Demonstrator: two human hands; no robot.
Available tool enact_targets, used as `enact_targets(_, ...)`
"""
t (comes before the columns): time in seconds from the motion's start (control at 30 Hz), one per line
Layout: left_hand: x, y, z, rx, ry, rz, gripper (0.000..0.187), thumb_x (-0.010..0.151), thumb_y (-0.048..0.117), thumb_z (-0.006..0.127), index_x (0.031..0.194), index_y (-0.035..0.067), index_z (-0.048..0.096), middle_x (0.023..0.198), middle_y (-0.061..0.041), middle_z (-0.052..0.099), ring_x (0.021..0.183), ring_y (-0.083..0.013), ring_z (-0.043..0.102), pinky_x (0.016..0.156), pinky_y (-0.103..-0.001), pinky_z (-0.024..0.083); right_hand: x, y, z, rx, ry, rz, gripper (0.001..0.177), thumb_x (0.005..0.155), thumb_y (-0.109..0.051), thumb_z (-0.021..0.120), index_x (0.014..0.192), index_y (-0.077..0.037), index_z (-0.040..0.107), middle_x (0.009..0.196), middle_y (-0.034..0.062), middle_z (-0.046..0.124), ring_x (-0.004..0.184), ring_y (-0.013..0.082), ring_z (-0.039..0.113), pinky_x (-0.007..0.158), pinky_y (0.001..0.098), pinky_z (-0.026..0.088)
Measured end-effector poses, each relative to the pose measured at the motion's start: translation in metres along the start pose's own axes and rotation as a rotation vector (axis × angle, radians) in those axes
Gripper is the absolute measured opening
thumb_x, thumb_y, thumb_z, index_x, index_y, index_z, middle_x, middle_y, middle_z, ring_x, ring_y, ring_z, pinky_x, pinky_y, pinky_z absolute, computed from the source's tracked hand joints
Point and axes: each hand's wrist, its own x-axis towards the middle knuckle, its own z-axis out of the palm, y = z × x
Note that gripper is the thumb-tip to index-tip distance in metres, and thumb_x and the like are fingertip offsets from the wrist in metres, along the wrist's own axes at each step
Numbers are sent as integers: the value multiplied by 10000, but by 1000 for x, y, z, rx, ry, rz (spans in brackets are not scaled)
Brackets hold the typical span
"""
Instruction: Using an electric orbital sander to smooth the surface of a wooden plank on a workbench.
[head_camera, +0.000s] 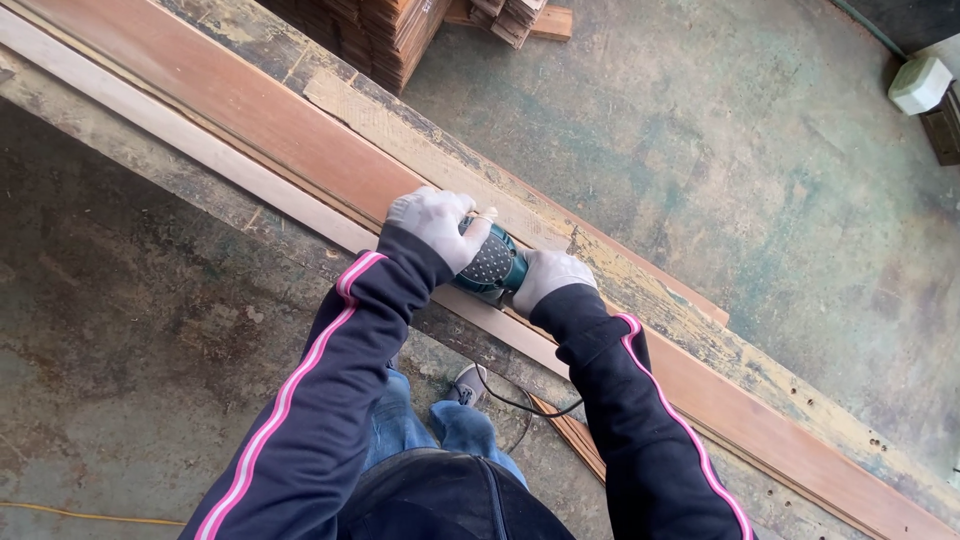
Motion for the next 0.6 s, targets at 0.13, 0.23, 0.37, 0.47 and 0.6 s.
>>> enact_targets(0.13,-3,17,10,9,-48,-11,418,949,443,616,831,73,769,840,-167,745,804,-357,702,745,-475,546,-9,16,-2,6,-56,50,346,764,-345,757,1072,-185,758,886,165,756,877,332,751,856,437,580)
enact_targets(0.23,-7,39,32,12,-64,-4,425,949,448,613,815,73,761,833,-176,741,787,-361,702,738,-478,544,-19,45,3,-10,-65,71,322,758,-341,767,1029,-169,764,892,157,758,887,326,750,862,435,577)
enact_targets(0.37,-17,77,60,-35,-67,24,432,949,455,605,803,76,754,833,-178,742,782,-361,703,766,-483,537,-41,84,10,27,-85,157,357,725,-365,792,1032,-186,760,892,152,765,877,320,757,855,429,585)
enact_targets(0.47,-23,109,83,-69,-98,44,440,933,464,605,810,69,754,824,-182,743,791,-364,701,783,-490,529,-60,120,20,33,-104,214,349,730,-369,792,1014,-169,762,883,150,782,862,313,771,861,419,593)
enact_targets(0.6,-35,151,119,-99,-131,54,451,923,472,604,818,62,757,823,-187,745,795,-371,694,781,-497,525,-85,167,30,-34,-93,238,382,753,-427,809,1007,-147,754,907,153,769,884,318,753,863,425,588)
